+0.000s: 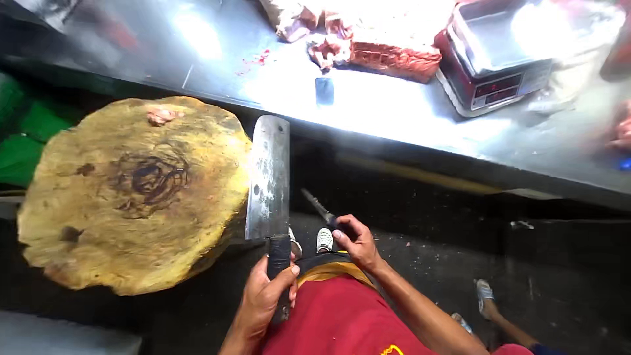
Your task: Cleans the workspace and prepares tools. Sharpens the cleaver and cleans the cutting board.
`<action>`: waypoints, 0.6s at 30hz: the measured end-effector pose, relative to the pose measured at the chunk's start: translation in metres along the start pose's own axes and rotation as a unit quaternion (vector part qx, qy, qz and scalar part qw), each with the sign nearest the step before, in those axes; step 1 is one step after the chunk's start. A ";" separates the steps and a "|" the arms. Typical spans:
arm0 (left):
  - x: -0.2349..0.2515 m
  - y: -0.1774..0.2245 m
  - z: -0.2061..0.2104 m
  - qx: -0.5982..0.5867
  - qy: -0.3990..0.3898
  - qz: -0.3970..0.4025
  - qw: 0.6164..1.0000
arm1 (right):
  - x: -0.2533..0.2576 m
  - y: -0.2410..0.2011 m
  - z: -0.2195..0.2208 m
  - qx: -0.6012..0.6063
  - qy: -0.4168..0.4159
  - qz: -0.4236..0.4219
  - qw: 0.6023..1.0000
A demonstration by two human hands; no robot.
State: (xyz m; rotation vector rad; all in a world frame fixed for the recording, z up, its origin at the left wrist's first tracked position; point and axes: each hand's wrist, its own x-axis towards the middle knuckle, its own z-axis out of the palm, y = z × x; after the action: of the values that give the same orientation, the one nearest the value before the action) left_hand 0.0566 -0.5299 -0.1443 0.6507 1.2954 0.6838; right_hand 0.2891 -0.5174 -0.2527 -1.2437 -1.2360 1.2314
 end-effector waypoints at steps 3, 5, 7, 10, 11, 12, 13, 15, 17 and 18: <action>-0.010 0.003 -0.008 -0.050 -0.044 -0.030 0.997 | 0.013 -0.013 0.001 -0.059 -0.119 -0.095 0.987; -0.013 0.003 -0.010 -0.048 -0.056 -0.035 0.997 | 0.021 -0.022 -0.001 -0.097 -0.179 -0.131 0.970; -0.014 0.000 -0.014 -0.038 -0.073 -0.027 0.996 | 0.029 -0.030 -0.003 -0.120 -0.221 -0.155 0.955; -0.015 -0.005 -0.022 -0.021 -0.103 -0.012 0.994 | 0.042 -0.031 -0.006 -0.152 -0.211 -0.160 0.952; -0.015 -0.007 -0.024 -0.011 -0.100 -0.012 0.995 | 0.048 -0.027 -0.008 -0.165 -0.178 -0.132 0.961; -0.016 -0.008 -0.024 0.009 -0.085 -0.011 0.996 | 0.054 -0.020 -0.011 -0.172 -0.131 -0.085 0.973; -0.017 -0.009 -0.023 0.056 -0.049 -0.002 0.997 | 0.063 -0.011 -0.015 -0.168 -0.076 -0.020 0.983; -0.017 -0.014 -0.020 0.247 0.088 0.046 0.964 | 0.074 0.011 -0.025 -0.104 0.042 0.104 0.988; -0.011 -0.023 -0.021 0.333 0.207 0.116 0.912 | 0.069 0.020 -0.034 -0.008 0.131 0.158 0.979; -0.006 -0.024 -0.025 0.326 0.234 0.125 0.907 | 0.058 0.017 -0.035 0.034 0.155 0.159 0.974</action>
State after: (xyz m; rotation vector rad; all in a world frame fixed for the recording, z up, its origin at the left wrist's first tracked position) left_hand 0.0331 -0.5486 -0.1631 1.2678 1.9398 0.6277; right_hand 0.3235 -0.4586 -0.2701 -1.5575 -0.7830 1.2337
